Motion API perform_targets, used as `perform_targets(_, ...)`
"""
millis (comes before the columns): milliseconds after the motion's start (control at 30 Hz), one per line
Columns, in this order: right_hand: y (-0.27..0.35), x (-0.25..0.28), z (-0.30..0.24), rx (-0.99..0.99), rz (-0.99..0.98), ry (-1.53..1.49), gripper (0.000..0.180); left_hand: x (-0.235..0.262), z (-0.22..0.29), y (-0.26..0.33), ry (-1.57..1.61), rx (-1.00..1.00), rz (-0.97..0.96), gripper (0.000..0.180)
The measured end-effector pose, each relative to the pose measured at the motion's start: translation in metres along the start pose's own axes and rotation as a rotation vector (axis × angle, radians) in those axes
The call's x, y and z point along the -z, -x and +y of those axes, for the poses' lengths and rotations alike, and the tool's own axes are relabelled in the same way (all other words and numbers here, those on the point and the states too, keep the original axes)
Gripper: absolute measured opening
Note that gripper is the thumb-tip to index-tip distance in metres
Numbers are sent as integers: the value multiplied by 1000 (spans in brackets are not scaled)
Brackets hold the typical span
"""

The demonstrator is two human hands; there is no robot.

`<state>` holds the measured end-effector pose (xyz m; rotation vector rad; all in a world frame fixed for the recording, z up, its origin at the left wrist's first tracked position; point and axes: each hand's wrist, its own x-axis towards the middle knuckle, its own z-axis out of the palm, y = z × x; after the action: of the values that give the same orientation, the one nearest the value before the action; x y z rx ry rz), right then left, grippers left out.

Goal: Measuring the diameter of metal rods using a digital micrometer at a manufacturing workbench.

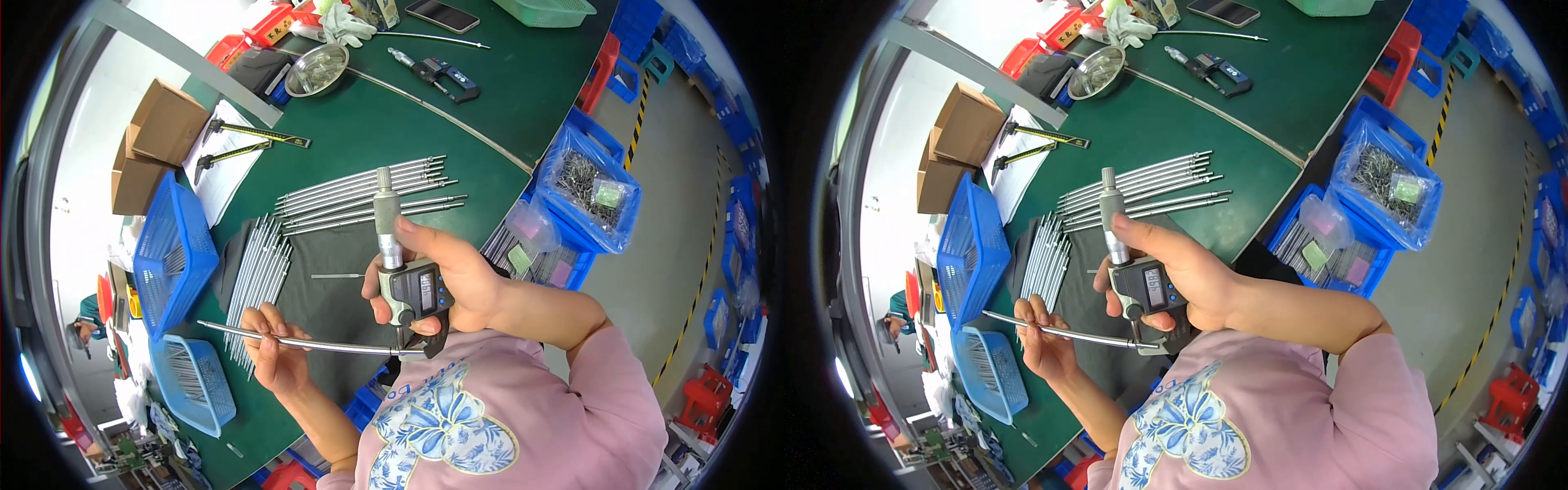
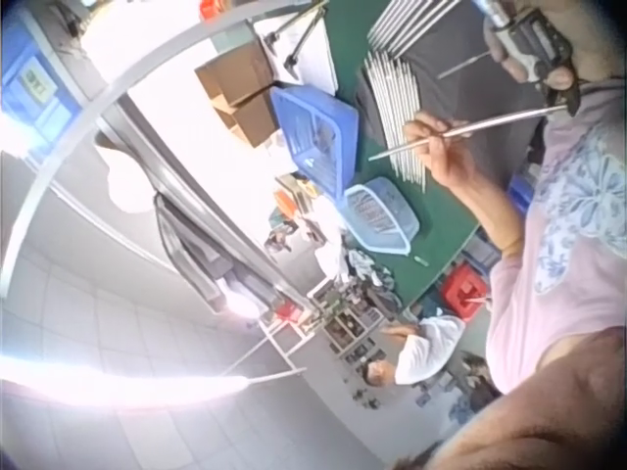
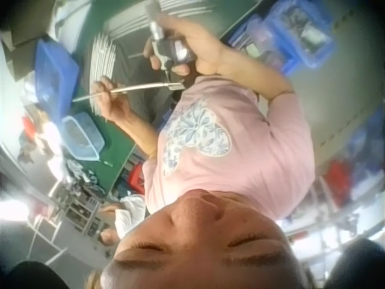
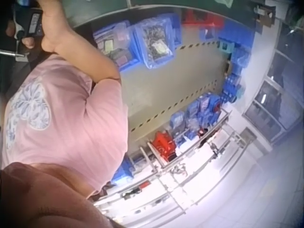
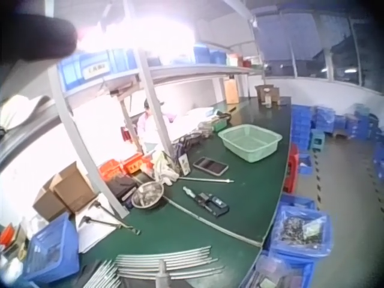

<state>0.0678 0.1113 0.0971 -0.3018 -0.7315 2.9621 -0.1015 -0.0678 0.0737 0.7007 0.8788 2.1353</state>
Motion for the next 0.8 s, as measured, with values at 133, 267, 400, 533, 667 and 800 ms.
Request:
perform_targets(133,-5,1,1,-18,35,-16,67,-3,5,0,112,1,-29,18)
perform_targets(267,-7,13,-2,68,136,70,68,-13,41,-7,-11,-155,81,14)
perform_targets(400,-5,20,-7,133,201,52,63,-38,59,-15,-542,-232,60,26)
perform_targets(533,-4,11,-12,120,197,36,65,-51,42,-22,-1362,-221,-481,36)
perform_targets(667,-3,1,-15,35,224,3,65,-52,28,-15,-1477,-246,-595,20)
perform_targets(800,1,4,-17,-45,229,43,67,-45,31,-13,-1514,-385,-582,21)
